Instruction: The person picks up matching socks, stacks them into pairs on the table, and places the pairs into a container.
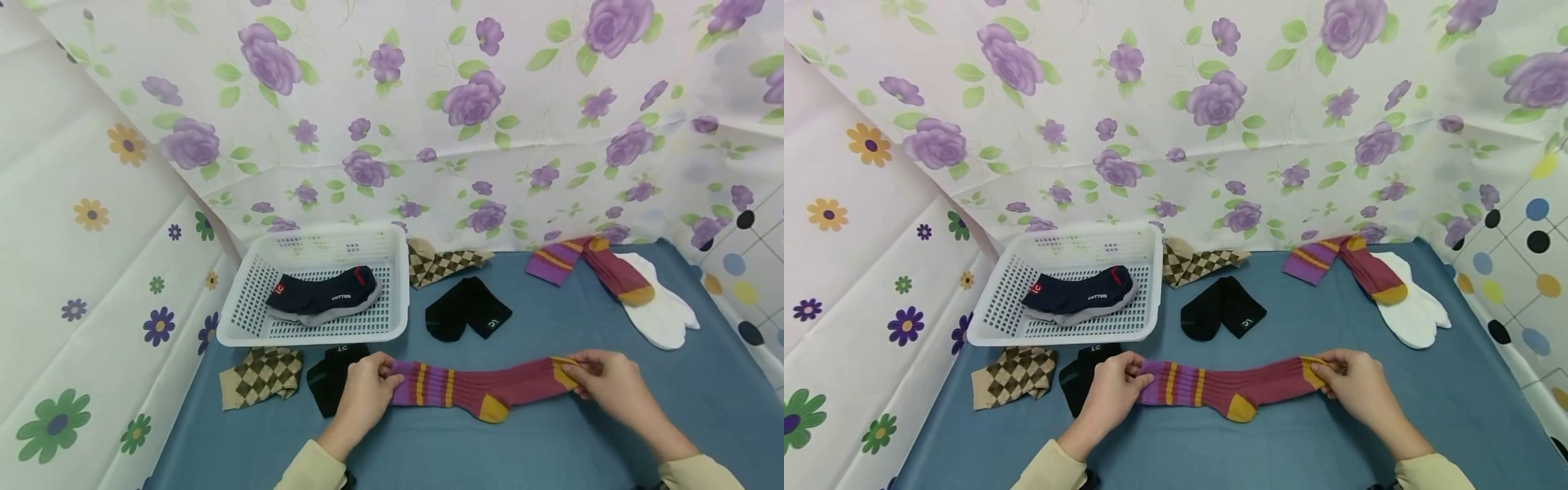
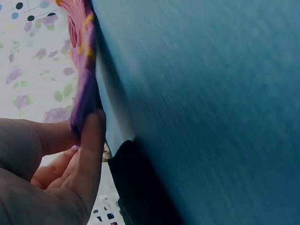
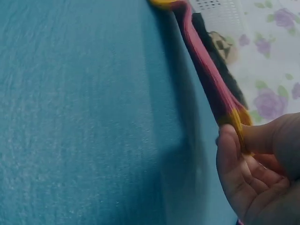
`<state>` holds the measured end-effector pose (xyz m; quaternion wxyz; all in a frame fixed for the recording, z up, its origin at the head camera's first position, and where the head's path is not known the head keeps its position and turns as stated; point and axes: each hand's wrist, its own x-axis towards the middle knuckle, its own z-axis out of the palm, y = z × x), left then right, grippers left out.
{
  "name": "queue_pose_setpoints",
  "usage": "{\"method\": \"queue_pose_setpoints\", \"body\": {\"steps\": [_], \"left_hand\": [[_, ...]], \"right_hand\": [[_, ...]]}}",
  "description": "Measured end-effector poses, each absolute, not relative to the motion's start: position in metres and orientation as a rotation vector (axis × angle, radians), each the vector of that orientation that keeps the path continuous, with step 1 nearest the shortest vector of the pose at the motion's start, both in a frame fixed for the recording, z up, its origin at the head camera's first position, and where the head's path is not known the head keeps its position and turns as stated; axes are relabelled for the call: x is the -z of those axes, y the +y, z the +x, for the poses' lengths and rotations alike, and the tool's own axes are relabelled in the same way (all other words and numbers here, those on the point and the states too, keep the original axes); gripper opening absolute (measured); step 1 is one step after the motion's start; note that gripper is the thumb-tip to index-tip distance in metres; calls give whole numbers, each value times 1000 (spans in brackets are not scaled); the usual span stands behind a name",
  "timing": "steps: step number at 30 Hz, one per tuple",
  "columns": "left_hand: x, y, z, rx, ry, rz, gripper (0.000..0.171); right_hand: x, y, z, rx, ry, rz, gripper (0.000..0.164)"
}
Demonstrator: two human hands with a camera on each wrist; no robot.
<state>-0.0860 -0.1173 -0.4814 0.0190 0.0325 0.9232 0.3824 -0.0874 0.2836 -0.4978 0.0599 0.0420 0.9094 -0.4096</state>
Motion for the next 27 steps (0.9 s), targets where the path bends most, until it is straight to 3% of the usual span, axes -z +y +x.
{"method": "queue_pose_setpoints", "body": {"steps": [5, 12, 18, 27], "left_hand": [[481, -114, -82, -1060, 3044, 141, 25], [485, -98, -75, -743, 3164, 434, 26], [490, -88, -74, -421, 3144, 498, 35], [492, -84, -74, -316, 3136, 453, 42]], "right_hand": [[495, 273, -84, 999, 3081, -1, 29], [496, 232, -72, 810, 3211, -249, 28], [509, 205, -70, 566, 3081, -360, 61], [522, 209, -68, 353, 3065, -245, 107]]}}
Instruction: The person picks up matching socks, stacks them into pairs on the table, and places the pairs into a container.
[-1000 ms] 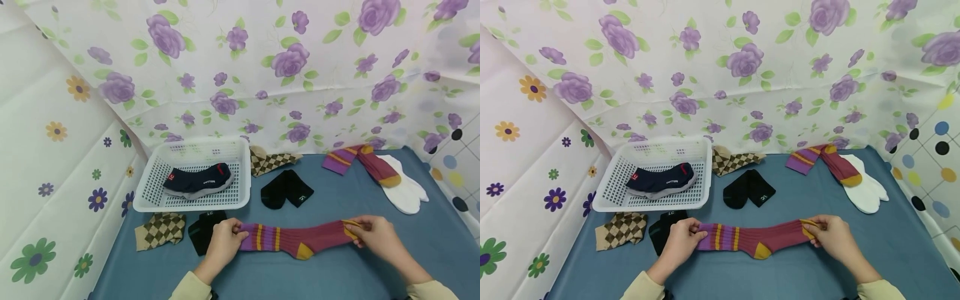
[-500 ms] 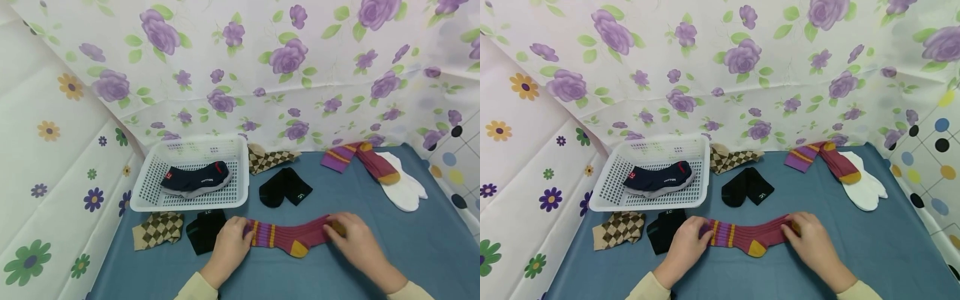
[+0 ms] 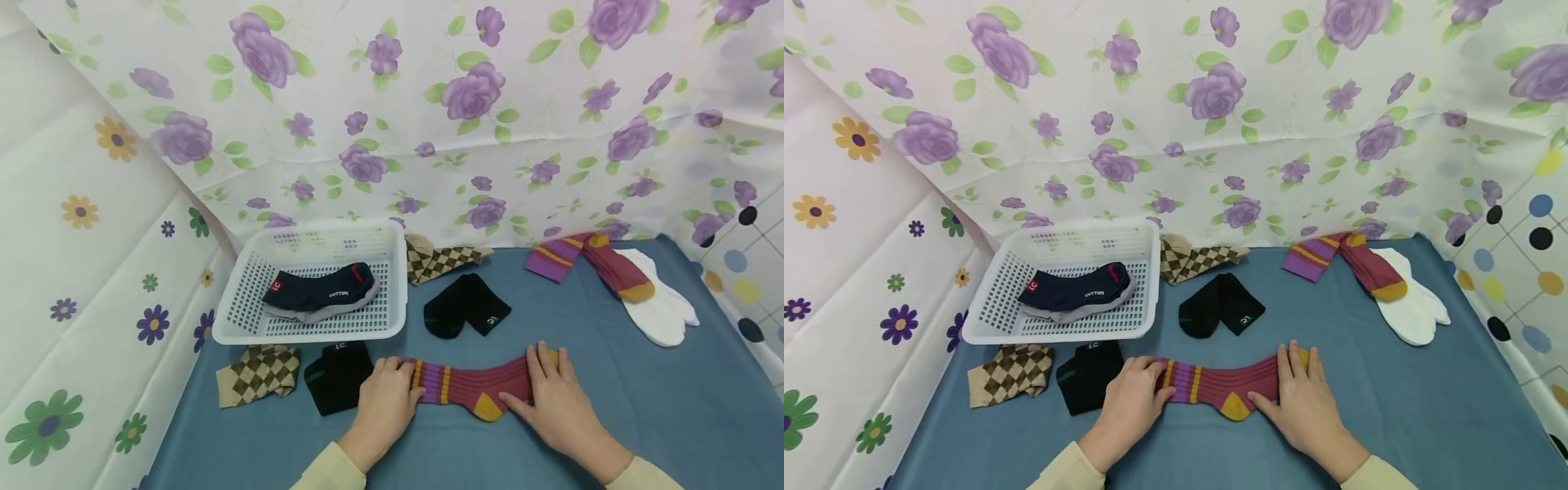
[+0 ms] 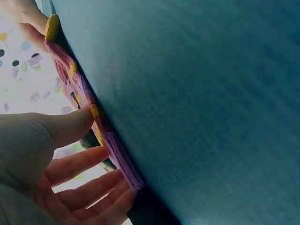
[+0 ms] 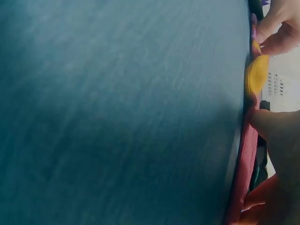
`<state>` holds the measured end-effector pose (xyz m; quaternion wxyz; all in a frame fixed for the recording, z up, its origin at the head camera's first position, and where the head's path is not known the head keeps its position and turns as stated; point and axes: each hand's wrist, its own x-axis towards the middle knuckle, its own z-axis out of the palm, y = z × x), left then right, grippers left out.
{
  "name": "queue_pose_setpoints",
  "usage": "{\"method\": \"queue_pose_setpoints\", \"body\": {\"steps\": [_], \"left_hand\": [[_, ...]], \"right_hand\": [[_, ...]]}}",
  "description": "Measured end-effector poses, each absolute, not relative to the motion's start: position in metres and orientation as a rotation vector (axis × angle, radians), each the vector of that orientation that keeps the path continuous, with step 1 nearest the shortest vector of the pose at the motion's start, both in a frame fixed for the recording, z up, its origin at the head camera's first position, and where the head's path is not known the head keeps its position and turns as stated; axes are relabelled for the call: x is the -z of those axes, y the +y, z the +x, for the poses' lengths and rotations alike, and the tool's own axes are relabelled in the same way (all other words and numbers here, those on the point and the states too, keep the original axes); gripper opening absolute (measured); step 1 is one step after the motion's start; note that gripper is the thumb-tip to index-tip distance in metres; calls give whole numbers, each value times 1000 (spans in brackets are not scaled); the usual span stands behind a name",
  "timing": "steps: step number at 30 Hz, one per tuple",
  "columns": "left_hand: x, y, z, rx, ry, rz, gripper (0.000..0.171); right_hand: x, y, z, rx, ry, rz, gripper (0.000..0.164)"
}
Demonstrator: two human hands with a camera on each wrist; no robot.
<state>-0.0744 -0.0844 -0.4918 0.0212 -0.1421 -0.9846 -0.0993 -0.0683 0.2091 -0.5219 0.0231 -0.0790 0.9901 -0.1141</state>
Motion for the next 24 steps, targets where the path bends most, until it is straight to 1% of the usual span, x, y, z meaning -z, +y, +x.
{"method": "queue_pose_setpoints", "body": {"steps": [7, 16, 20, 24], "left_hand": [[491, -84, -73, 249, -3097, -456, 39], [485, -86, -78, 280, -3112, -458, 37], [484, -85, -79, 279, -3133, -465, 37], [485, -84, -79, 304, -3131, -464, 37]], "right_hand": [[522, 211, -65, 306, 3025, -179, 114], [515, 213, -69, 269, 3005, -216, 112], [499, 217, -83, 257, 2963, -180, 105], [479, 229, -111, 292, 3001, -154, 92]]}}
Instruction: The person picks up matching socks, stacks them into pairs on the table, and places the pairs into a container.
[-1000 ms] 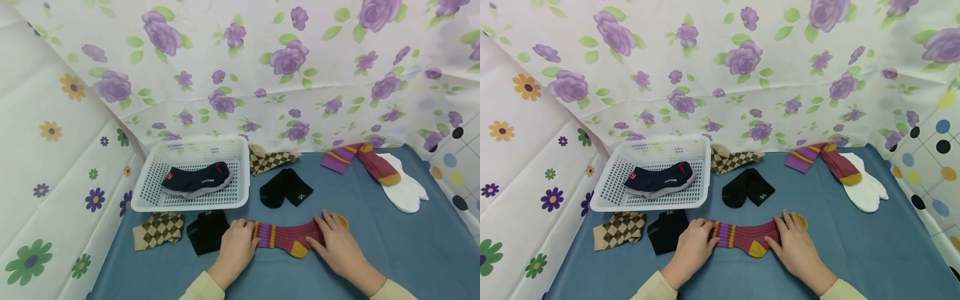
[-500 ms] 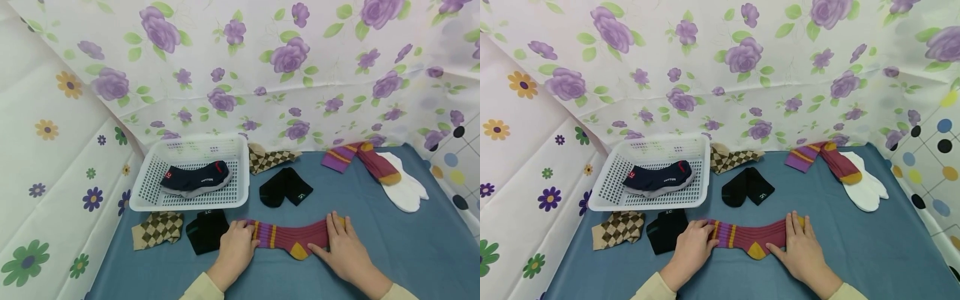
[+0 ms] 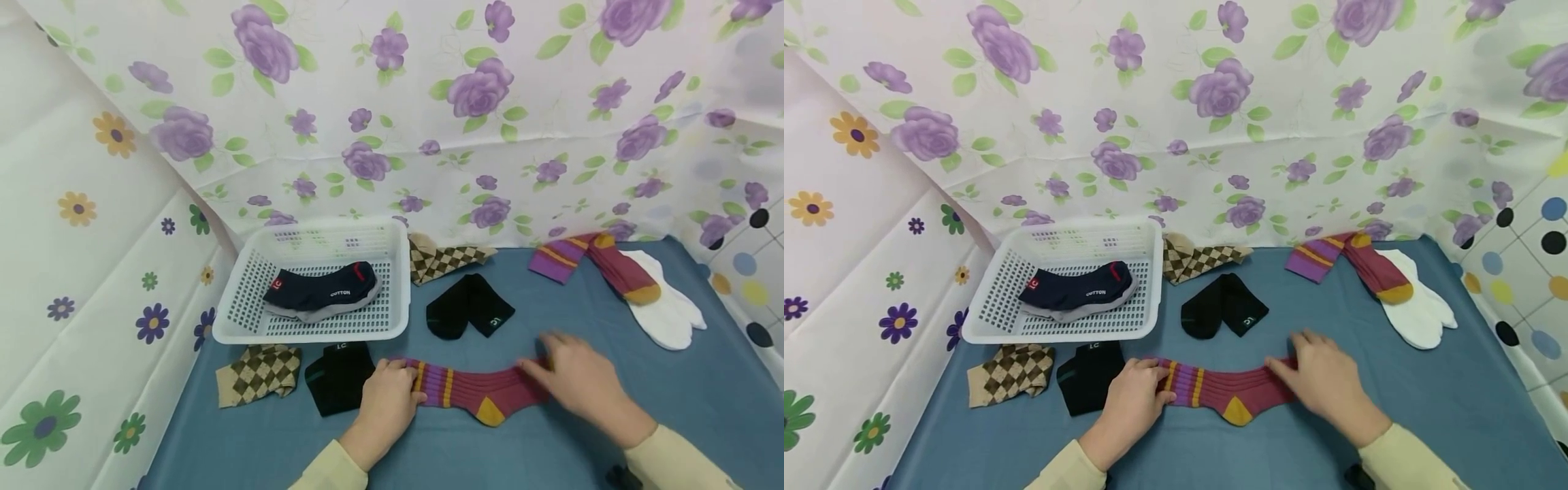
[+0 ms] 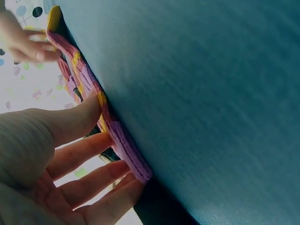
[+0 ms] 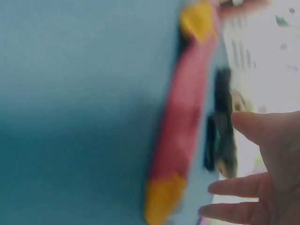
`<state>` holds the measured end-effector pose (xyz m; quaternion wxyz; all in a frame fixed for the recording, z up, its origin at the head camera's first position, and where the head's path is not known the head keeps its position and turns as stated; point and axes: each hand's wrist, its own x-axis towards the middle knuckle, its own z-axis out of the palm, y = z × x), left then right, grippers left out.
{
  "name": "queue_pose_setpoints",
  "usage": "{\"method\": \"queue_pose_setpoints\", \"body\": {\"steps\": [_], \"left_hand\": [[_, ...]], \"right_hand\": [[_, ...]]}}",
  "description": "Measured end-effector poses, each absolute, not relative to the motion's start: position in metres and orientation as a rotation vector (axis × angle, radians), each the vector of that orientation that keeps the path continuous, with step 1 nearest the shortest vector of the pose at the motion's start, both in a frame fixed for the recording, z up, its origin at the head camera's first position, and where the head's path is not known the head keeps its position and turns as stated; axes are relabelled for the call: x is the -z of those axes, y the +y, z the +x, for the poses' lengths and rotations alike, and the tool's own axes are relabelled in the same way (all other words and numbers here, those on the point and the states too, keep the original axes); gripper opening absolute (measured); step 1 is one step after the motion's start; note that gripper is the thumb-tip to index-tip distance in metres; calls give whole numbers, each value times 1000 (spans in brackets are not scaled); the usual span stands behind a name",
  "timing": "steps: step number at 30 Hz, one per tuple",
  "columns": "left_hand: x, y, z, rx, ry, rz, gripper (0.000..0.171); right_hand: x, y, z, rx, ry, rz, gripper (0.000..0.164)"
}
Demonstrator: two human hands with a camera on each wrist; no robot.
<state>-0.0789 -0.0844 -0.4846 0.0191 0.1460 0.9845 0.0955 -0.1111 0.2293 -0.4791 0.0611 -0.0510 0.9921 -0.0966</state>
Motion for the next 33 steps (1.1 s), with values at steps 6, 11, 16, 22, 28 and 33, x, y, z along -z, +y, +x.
{"method": "queue_pose_setpoints", "body": {"steps": [6, 11, 16, 22, 28, 33], "left_hand": [[486, -87, -79, -328, 3078, 453, 38], [486, -87, -80, -315, 3051, 420, 41], [487, -86, -80, -313, 3034, 415, 41], [486, -84, -79, -320, 3018, 421, 40], [486, -84, -79, -304, 3029, 424, 40], [487, -85, -81, -286, 3043, 421, 41]], "right_hand": [[471, 259, -168, 429, 3138, -135, 87], [484, 277, -217, 491, 3152, -97, 86], [494, 291, -246, 520, 3121, -107, 81], [505, 299, -254, 401, 3009, -204, 79], [506, 289, -237, 273, 3089, -331, 65], [505, 272, -216, 194, 3145, -518, 46]]}}
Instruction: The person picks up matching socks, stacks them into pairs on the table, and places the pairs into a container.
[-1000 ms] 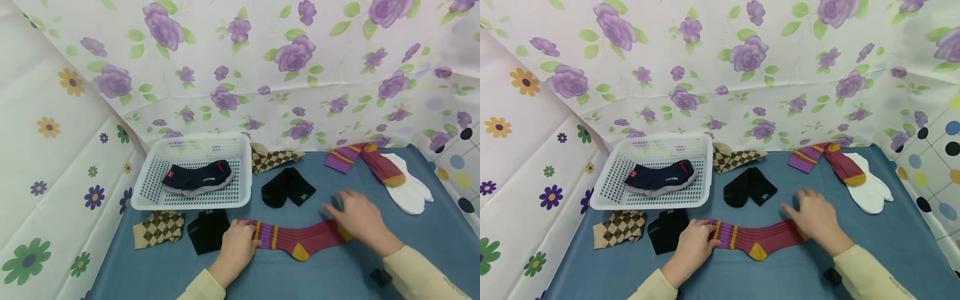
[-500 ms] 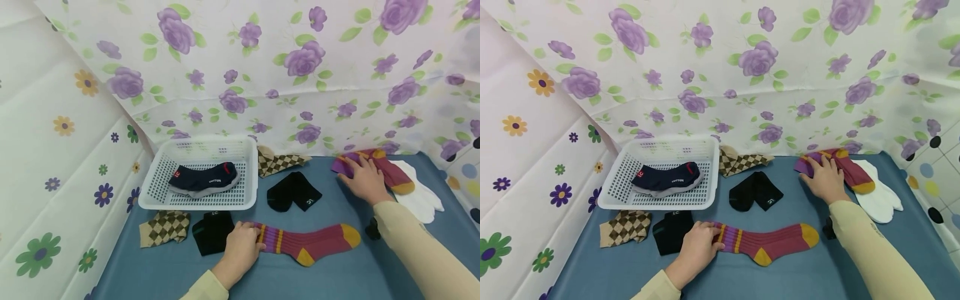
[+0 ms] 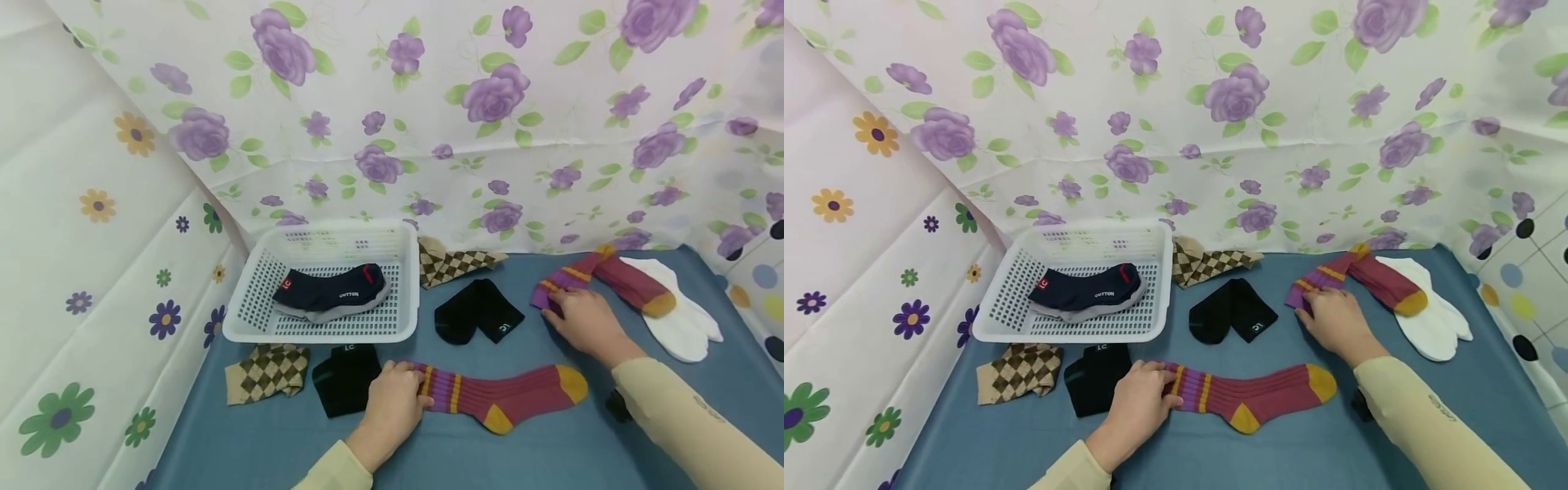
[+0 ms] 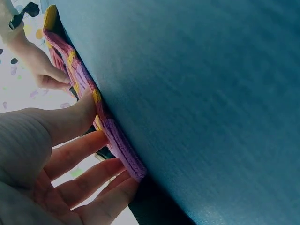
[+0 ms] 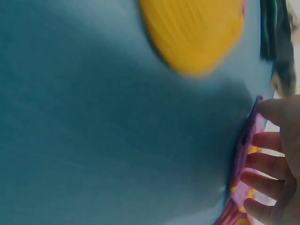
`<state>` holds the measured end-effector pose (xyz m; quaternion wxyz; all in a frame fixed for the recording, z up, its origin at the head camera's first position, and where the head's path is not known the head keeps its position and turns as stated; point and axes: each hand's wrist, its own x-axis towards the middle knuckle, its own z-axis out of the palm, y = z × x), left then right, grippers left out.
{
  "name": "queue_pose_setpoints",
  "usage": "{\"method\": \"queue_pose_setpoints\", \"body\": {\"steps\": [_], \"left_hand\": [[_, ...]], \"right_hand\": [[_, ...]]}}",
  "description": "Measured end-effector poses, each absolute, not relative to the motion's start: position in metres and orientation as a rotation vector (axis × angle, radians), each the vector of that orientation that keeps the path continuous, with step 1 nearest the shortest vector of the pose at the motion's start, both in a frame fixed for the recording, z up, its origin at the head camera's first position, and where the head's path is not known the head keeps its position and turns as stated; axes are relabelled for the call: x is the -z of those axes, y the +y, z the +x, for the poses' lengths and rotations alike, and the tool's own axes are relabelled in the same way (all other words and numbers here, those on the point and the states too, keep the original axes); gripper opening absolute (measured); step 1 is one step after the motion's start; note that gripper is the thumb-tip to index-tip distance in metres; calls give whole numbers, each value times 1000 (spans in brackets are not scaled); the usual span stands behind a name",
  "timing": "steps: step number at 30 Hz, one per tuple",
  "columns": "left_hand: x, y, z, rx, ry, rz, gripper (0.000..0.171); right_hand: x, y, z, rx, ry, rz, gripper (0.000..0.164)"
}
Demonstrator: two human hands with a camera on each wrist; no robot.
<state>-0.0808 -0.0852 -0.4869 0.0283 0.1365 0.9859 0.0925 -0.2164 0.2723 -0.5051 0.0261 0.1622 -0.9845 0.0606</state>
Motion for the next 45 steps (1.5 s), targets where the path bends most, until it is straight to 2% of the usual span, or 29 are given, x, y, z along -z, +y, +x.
{"method": "queue_pose_setpoints", "body": {"steps": [7, 14, 25, 33, 36, 42, 45], "left_hand": [[485, -87, -80, -273, 3057, 433, 41], [486, -87, -79, -266, 3049, 457, 41], [476, -85, -78, -316, 2992, 457, 42], [455, -79, -83, -628, 3078, 651, 37], [434, -73, -87, -800, 3089, 693, 51], [389, -59, -96, -1014, 3105, 846, 95], [375, -51, -99, -1024, 3079, 987, 104]], "right_hand": [[501, 255, -192, -215, -2993, 653, 51], [492, 252, -180, -415, -2976, 636, 21], [414, 239, -162, -1003, -2656, 495, 20], [380, 219, -152, -1201, -2490, 595, 16], [375, 207, -146, -1257, -2504, 698, 16], [368, 184, -134, -1359, -2621, 884, 11], [368, 175, -131, -1329, -2662, 964, 12]]}}
